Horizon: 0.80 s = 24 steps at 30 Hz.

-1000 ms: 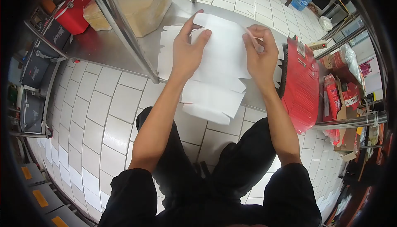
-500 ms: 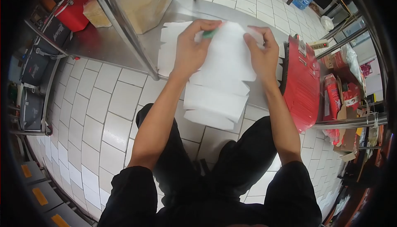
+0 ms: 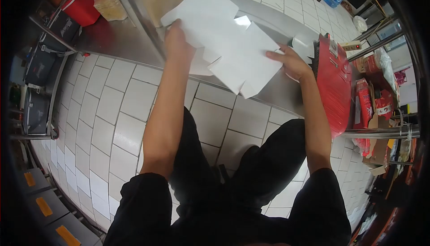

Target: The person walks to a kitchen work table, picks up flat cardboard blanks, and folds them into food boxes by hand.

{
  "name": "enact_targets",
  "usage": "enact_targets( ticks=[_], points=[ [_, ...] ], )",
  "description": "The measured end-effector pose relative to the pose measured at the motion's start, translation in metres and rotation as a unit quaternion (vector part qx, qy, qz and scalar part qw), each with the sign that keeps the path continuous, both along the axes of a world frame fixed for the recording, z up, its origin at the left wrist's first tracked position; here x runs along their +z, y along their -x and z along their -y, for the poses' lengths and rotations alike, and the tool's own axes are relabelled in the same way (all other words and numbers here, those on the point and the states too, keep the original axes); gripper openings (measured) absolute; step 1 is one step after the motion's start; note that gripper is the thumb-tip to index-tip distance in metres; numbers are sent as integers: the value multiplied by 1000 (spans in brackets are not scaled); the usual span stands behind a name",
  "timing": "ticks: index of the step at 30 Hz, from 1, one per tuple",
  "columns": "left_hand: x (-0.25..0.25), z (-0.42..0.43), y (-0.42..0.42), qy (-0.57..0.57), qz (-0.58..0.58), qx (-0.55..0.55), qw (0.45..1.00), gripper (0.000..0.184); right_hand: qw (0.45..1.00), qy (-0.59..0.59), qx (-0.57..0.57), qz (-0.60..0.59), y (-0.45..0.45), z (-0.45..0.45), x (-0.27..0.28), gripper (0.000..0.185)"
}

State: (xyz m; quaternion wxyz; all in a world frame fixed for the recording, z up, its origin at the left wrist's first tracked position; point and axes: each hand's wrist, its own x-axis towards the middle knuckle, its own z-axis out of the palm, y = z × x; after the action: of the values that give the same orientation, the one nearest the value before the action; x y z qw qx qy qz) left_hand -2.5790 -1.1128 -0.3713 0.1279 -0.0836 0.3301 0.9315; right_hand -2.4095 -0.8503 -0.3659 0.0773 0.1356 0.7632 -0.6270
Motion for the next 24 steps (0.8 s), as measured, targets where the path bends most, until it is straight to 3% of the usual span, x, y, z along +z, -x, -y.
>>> enact_targets(
  ticks=[1,3,5,9,11,13,15,16,17,18,19,21,22,24],
  points=[
    [-2,-4,-2,28,-32,16,999,45,995,87,-52,-7,4,-1,-3,66],
    [0,-6,-1,57,-63,35,996,50,993,95,-60,-29,10,3,-5,63],
    [10,-7,2,200,-150,58,966,60,988,111,-88,-69,15,10,-7,61],
    [20,0,-10,248,-158,106,950,62,970,177,-104,-128,46,31,-22,62],
    [15,3,-11,450,-266,176,834,49,966,191,-130,-116,64,44,-32,55],
    [17,6,-16,460,-319,186,808,41,978,154,-118,-76,83,49,-55,57],
    [21,9,-18,470,-372,194,777,33,988,-1,-35,148,97,58,-74,61],
    [23,11,-18,460,-343,185,798,28,989,5,-33,147,101,62,-90,61],
    [24,14,-19,450,-312,176,818,24,971,-230,20,62,103,70,-103,64],
    [24,17,-18,454,-311,175,816,24,889,-452,71,-27,105,75,-113,66],
    [24,18,-17,413,-310,177,838,23,890,-450,72,-28,109,77,-121,66],
    [24,18,-13,370,-312,181,856,22,874,-402,182,-204,115,95,-120,68],
    [23,18,-11,373,-321,187,850,22,875,-400,181,-206,117,106,-124,68],
    [20,19,-11,381,-330,186,843,21,797,-520,260,-166,116,126,-142,66]
  ],
)
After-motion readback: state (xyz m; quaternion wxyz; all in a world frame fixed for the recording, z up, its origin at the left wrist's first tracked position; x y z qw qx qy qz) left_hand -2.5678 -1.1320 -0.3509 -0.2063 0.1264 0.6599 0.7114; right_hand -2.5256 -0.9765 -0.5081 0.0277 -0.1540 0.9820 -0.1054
